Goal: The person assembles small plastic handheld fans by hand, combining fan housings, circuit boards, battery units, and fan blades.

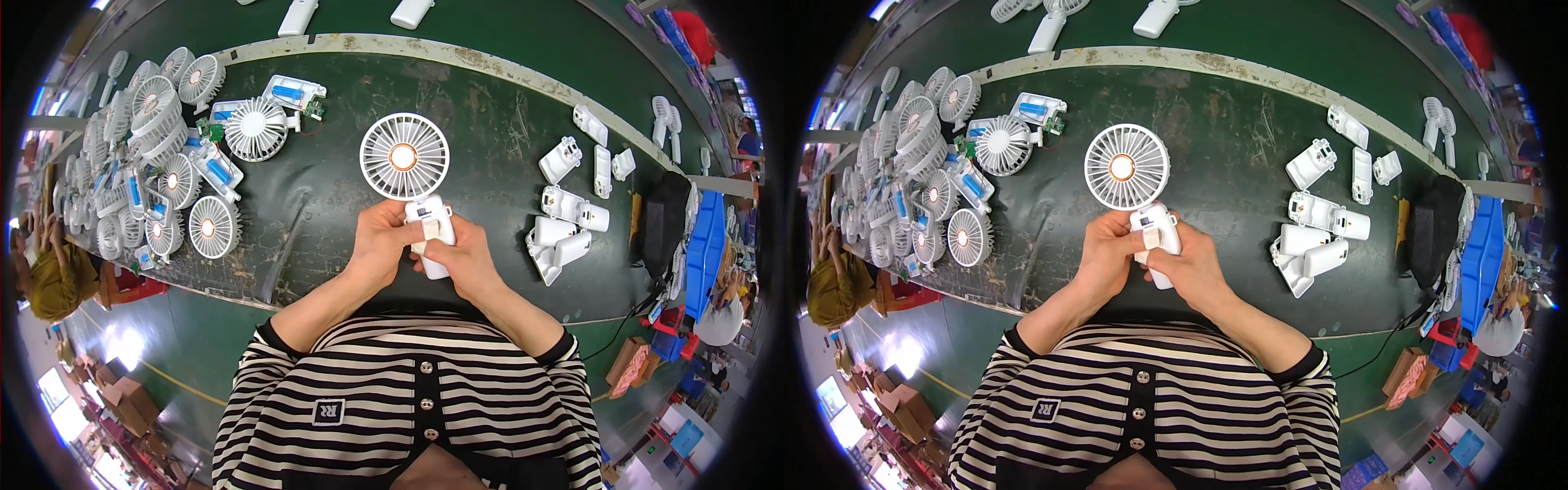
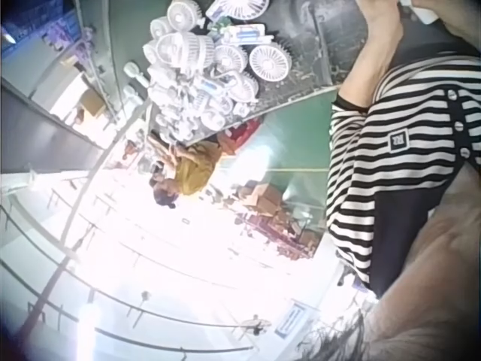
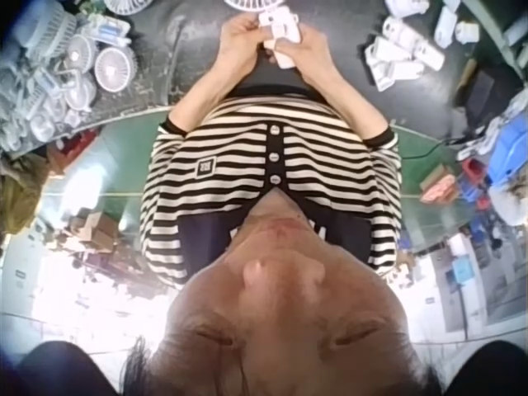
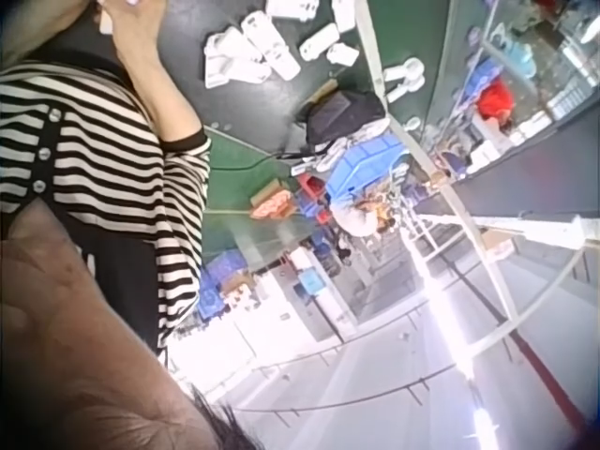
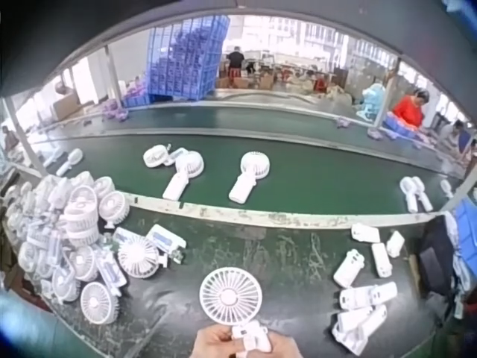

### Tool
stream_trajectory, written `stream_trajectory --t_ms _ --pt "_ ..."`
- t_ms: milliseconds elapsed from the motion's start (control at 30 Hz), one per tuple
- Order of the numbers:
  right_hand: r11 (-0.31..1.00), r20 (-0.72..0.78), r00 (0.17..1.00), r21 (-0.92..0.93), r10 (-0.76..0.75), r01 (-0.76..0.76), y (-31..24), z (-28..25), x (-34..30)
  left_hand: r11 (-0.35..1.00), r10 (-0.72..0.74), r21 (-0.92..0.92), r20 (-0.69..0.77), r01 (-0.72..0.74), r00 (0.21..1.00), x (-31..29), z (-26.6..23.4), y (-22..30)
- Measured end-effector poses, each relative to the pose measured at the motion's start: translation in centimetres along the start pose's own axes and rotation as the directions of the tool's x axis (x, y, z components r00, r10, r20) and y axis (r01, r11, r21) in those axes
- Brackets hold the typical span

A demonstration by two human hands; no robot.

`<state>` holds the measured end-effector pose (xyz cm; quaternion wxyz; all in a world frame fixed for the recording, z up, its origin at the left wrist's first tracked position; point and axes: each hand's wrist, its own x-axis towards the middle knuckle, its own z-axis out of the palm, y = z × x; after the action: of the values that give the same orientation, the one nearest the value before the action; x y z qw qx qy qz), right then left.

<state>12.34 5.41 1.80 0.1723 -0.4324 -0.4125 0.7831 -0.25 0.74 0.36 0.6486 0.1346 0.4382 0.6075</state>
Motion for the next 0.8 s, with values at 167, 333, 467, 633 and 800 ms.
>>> stream_trajectory --t_ms 167,333,467,633,800 --pt "0.993 -0.057 0.998 -0.119 -0.009 0.002 -1.0 -0.2 0.7 0.997 0.024 0.068 0.054 -0.028 0.998 0.8 -0.4 0.4" --pt "0.857 -0.271 0.852 -0.403 -0.448 0.323 -7.5 -5.8 6.6 0.784 0.286 0.529 0.156 -0.325 0.945 0.8 -2.4 3.5" --pt "0.255 -0.267 0.504 -0.962 -0.821 -0.094 -14.2 -14.5 14.5 -0.039 0.707 0.927 0.29 -0.374 0.645 0.7 -4.6 7.8" --pt "-0.057 -0.096 0.375 -0.925 -0.922 -0.377 -17.2 -22.4 21.2 -0.259 0.658 0.965 0.148 0.038 0.738 1.0 -7.8 12.1" --pt "-0.173 -0.016 0.341 -0.838 -0.94 -0.518 -16.0 -23.0 24.2 -0.306 0.562 0.944 0.072 0.126 0.824 2.3 -9.0 13.4"
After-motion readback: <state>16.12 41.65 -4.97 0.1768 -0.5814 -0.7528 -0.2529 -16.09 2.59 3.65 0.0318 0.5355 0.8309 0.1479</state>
